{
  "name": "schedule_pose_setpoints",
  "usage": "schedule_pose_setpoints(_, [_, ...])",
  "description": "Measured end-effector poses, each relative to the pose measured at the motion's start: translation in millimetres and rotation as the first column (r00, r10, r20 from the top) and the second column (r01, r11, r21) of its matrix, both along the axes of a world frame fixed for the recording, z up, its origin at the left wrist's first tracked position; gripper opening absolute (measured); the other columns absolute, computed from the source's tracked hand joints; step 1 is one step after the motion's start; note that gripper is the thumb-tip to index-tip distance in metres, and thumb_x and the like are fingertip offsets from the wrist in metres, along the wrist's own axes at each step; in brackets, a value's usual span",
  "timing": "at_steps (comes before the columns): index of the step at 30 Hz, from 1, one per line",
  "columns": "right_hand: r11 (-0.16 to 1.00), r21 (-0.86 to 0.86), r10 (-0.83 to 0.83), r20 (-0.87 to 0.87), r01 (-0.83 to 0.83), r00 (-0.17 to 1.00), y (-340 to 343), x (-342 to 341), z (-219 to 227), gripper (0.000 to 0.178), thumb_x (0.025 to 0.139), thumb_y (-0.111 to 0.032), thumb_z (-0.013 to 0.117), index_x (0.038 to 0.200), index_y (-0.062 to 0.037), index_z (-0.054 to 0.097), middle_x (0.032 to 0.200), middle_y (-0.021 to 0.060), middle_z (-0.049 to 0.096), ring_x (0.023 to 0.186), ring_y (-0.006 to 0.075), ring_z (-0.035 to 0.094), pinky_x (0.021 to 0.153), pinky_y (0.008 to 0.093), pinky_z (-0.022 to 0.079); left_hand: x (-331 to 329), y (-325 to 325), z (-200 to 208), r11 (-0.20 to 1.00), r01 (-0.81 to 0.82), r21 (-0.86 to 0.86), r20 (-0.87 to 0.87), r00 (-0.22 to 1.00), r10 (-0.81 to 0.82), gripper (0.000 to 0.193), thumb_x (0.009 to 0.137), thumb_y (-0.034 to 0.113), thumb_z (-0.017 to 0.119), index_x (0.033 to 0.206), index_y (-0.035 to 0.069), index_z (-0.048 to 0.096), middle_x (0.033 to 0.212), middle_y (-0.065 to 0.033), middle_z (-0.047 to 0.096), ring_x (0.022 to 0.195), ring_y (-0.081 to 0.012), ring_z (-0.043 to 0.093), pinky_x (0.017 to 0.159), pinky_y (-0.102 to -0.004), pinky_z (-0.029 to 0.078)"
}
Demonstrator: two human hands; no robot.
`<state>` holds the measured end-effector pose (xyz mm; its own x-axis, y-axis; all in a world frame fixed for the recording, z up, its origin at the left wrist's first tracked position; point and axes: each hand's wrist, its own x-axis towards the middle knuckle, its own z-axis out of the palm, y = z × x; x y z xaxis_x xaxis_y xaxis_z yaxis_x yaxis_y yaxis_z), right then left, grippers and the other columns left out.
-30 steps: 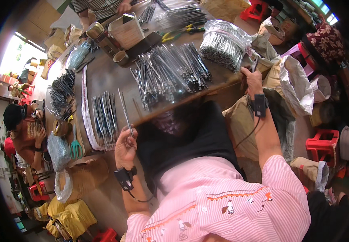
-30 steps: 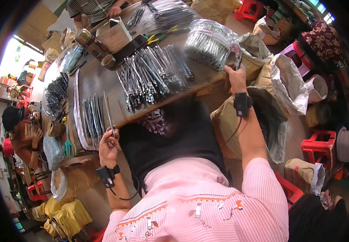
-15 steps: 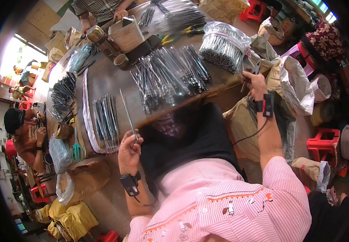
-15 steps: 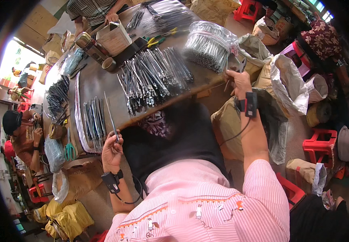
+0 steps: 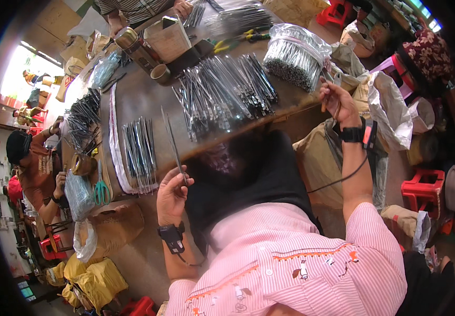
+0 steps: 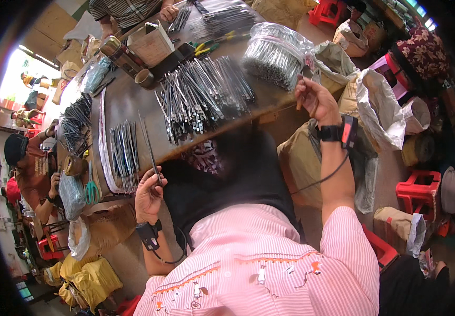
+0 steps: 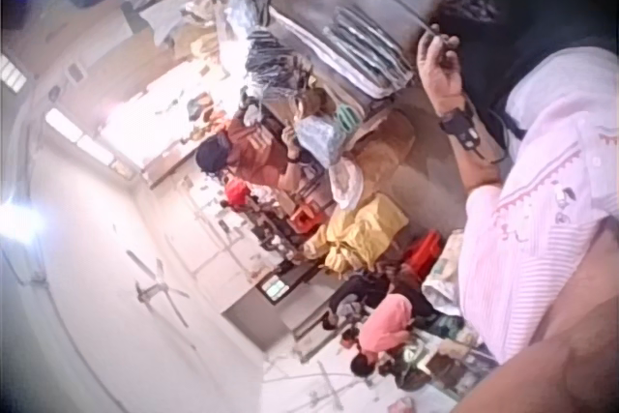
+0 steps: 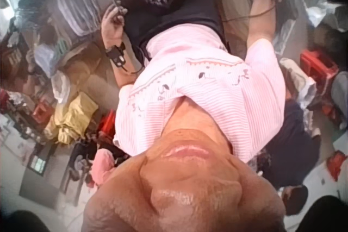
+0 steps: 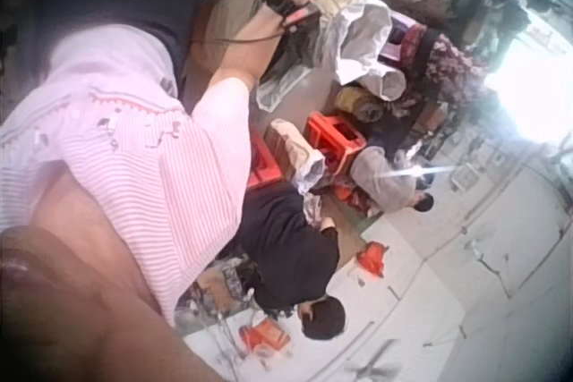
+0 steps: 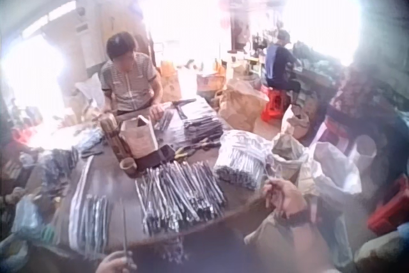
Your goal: The person repeatedly picks up thin metal rods from a table, uses pliers to cut each rod near one end, and places the cut pieces back on the table. The process is continuous and repetitive throughout the clip.
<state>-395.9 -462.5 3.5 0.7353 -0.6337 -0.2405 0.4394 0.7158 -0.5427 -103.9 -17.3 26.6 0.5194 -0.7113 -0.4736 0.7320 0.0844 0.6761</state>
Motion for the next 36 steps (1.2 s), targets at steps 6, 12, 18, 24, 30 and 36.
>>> schedule_pose_setpoints(6, [0.987,0.119,-0.102,-0.036,0.106,0.994,-16,21,-4,0.01,0.092,-0.01,0.059,0.093,-0.0004,0.055,0.079,0.0065,0.057,0.075,0.0182,0.059,0.07,0.0352,0.054,-11,-12,2,0.996,0.081,-0.027,0.048,0.996,-0.08,0.026,0.088,0.002,0.06,0.113,-0.003,0.061,0.087,-0.0094,0.068,0.08,-0.0204,0.069,0.061,-0.0193,0.056])
schedule_pose_setpoints(12, [0.999,-0.039,-0.016,-0.132,0.011,0.991,11,19,-3,0.008,0.09,-0.009,0.06,0.086,-0.0029,0.057,0.075,0.007,0.061,0.069,0.0204,0.063,0.066,0.035,0.055,-29,-23,1,0.989,0.135,-0.065,0.089,0.988,-0.129,0.03,0.082,-0.005,0.063,0.112,-0.003,0.061,0.095,-0.0111,0.067,0.086,-0.0276,0.069,0.074,-0.0246,0.059])
schedule_pose_setpoints(18, [0.963,-0.264,-0.13,-0.304,0.048,0.944,57,24,24,0.008,0.088,-0.007,0.061,0.094,-0.0027,0.057,0.077,0.0069,0.064,0.065,0.0191,0.065,0.061,0.0326,0.056,-48,-33,1,0.975,0.217,-0.042,0.083,0.974,-0.213,0.021,0.08,-0.005,0.064,0.099,0.001,0.061,0.093,-0.0091,0.066,0.085,-0.0277,0.069,0.069,-0.0254,0.059])
schedule_pose_setpoints(24, [0.902,-0.397,0.067,-0.26,-0.17,0.963,156,42,53,0.022,0.084,-0.002,0.064,0.103,-0.0021,0.052,0.082,0.0114,0.066,0.068,0.0181,0.066,0.059,0.0302,0.055,-77,-54,9,0.955,0.294,-0.038,0.071,0.954,-0.291,0.017,0.08,-0.003,0.065,0.095,0.002,0.057,0.089,-0.0096,0.063,0.081,-0.0259,0.069,0.072,-0.0302,0.057])
schedule_pose_setpoints(30, [0.849,-0.501,0.072,-0.206,-0.168,0.976,213,72,55,0.017,0.087,-0.004,0.064,0.1,-0.0026,0.053,0.083,0.0109,0.066,0.069,0.0159,0.065,0.055,0.0272,0.053,-90,-67,15,0.958,0.278,-0.062,0.244,0.935,-0.256,0.014,0.083,-0.002,0.063,0.094,-0.001,0.056,0.089,-0.0098,0.063,0.078,-0.0199,0.067,0.07,-0.0281,0.055])
schedule_pose_setpoints(36, [0.805,-0.575,0.009,-0.235,-0.146,0.972,232,82,49,0.012,0.088,-0.003,0.063,0.097,-0.0017,0.054,0.084,0.0113,0.066,0.07,0.0152,0.065,0.05,0.0276,0.054,-88,-66,14,0.972,0.214,-0.096,0.338,0.926,-0.171,0.014,0.083,-0.002,0.064,0.095,0.0,0.056,0.088,-0.0077,0.063,0.078,-0.0159,0.065,0.071,-0.0265,0.053])
